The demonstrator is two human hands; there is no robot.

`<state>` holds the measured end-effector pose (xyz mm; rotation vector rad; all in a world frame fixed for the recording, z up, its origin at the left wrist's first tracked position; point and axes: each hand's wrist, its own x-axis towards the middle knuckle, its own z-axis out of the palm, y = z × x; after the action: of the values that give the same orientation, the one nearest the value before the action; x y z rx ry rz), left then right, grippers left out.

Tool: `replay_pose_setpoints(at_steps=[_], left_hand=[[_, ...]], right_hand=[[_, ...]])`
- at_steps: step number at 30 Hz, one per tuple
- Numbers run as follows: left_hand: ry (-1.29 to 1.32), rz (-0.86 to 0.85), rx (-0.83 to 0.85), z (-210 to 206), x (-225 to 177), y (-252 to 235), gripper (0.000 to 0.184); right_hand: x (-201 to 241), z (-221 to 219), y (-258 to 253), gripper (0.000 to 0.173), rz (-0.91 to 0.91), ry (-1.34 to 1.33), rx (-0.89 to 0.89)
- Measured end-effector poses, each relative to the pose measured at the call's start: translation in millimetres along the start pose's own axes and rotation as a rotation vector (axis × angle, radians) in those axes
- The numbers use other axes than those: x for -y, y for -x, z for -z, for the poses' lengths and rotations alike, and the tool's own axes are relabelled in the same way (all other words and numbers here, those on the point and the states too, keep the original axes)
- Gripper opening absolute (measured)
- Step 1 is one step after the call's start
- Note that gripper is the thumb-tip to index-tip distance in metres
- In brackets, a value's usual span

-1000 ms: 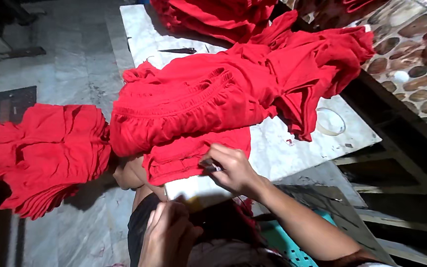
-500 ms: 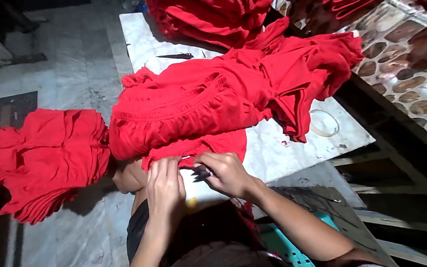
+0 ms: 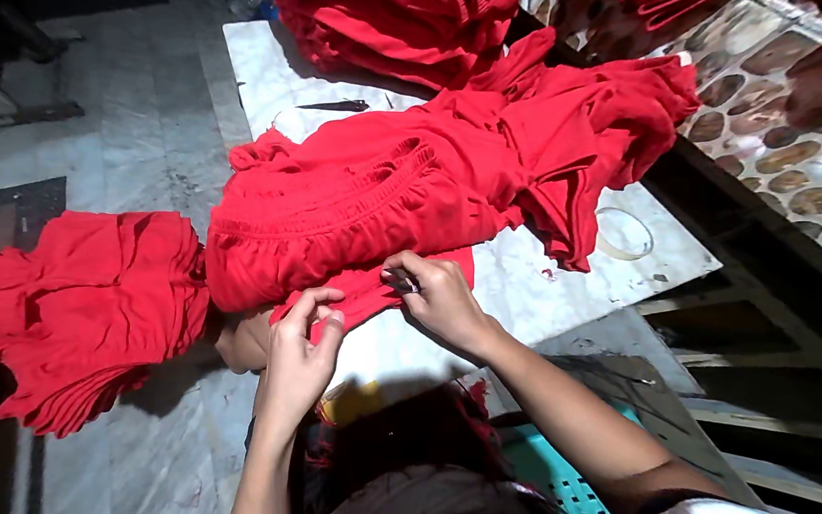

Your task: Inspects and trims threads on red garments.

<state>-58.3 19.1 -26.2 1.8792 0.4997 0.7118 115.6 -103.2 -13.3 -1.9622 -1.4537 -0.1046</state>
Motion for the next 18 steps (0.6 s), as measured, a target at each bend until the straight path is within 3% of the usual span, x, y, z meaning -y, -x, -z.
replay_pose_setpoints(at_steps=[3, 6, 9, 13, 18], left_hand=[[-0.063, -0.022, 0.034, -1, 1, 1, 0.024], [-0.067, -0.043, -0.004, -3, 2, 2, 0.013], [0.051, -0.032, -0.069, -5, 0, 3, 0.005], [0.284, 0.001, 0.031, 11, -6, 8, 0.009], [0.359, -0.038, 0.067, 17, -6, 14, 0.009]], right_hand=[[1, -4, 0, 0.016, 0.019, -0.022, 0.004], [7, -9, 0, 0.015, 0.032, 0.008, -0.006], [19, -10, 6, 0.015, 0.033, 0.081, -0.042], [40, -11, 23, 0.029, 0.099, 0.127, -0.195], [54, -6, 39, 0.027, 0.1, 0.109, -0.134]])
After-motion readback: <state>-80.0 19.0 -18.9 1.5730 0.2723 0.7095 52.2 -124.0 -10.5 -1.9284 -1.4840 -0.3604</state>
